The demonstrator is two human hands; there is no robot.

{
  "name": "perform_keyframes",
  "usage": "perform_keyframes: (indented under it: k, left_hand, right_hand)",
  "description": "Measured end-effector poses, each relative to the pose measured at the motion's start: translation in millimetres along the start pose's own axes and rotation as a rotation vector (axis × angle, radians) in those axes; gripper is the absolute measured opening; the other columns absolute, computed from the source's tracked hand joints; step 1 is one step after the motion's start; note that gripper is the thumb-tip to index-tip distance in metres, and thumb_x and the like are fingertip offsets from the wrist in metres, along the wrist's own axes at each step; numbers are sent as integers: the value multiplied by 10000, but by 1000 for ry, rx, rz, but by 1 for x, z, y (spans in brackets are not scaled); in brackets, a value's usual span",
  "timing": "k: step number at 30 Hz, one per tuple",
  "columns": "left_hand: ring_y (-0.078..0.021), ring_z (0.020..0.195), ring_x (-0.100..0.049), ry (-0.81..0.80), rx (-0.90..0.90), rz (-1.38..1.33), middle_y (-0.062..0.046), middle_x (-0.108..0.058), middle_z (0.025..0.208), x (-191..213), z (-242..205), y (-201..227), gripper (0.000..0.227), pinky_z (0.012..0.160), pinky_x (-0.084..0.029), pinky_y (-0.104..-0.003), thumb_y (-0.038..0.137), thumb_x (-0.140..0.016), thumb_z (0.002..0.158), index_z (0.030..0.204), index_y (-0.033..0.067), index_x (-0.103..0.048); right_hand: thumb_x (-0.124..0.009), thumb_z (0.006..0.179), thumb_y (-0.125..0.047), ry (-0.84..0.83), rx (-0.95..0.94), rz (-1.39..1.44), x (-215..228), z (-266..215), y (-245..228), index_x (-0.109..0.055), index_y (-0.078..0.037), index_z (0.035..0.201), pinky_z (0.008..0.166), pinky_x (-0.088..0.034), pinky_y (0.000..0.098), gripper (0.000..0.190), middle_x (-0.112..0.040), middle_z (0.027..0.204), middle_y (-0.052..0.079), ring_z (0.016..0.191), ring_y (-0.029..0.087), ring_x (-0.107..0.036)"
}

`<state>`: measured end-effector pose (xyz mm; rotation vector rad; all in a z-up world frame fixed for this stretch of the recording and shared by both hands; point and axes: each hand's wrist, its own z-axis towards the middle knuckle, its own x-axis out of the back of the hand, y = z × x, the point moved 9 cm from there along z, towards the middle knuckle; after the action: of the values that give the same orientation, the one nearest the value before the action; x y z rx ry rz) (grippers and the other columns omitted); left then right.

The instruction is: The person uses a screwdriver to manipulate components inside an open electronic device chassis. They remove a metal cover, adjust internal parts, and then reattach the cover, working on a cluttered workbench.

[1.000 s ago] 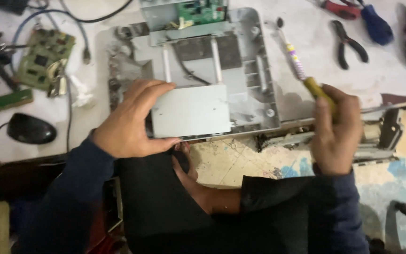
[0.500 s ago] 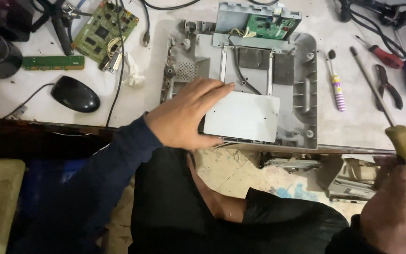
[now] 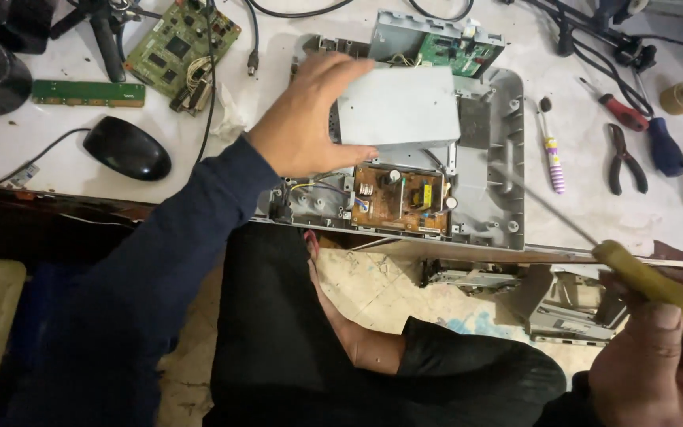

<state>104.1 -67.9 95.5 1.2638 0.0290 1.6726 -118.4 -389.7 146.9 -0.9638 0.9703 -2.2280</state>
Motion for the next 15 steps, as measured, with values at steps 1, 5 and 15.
perform_keyframes:
  k: [1,5,15]
  left_hand:
    - [-396,1326,-453,-40,20,2,-214,-493,1423,-7,0,-6,968,1143,-381,-566,388,-957,797,1491,-28,-427]
    - [-411,1428,-365,-114,94,26,-220,-410,1526,-23,-8,-21,974,1201,-303,-592,412,-903,841,1546,6,-367]
    - [-383,1413,-430,89,5,25,-224,-424,1519,16,-41,16,678,1158,-381,-648,468,-635,1010,1486,10,-479]
  right_hand:
    - [-430,1286,-331,-72,113,68,-4,-2,-6,-384,222,1520,1102,-585,484,602,-518,1352,370,1124,443,-626]
    - [-529,1265,-234,-96,-25,-54,-16,8,-61,-550,81,1466,1010,-524,241,374,-663,1270,189,1095,269,-739]
    - [-589,958,111,-456,353,134,-93,24,-118,-307,189,1415,973,-594,448,543,-572,1229,424,1072,423,-678]
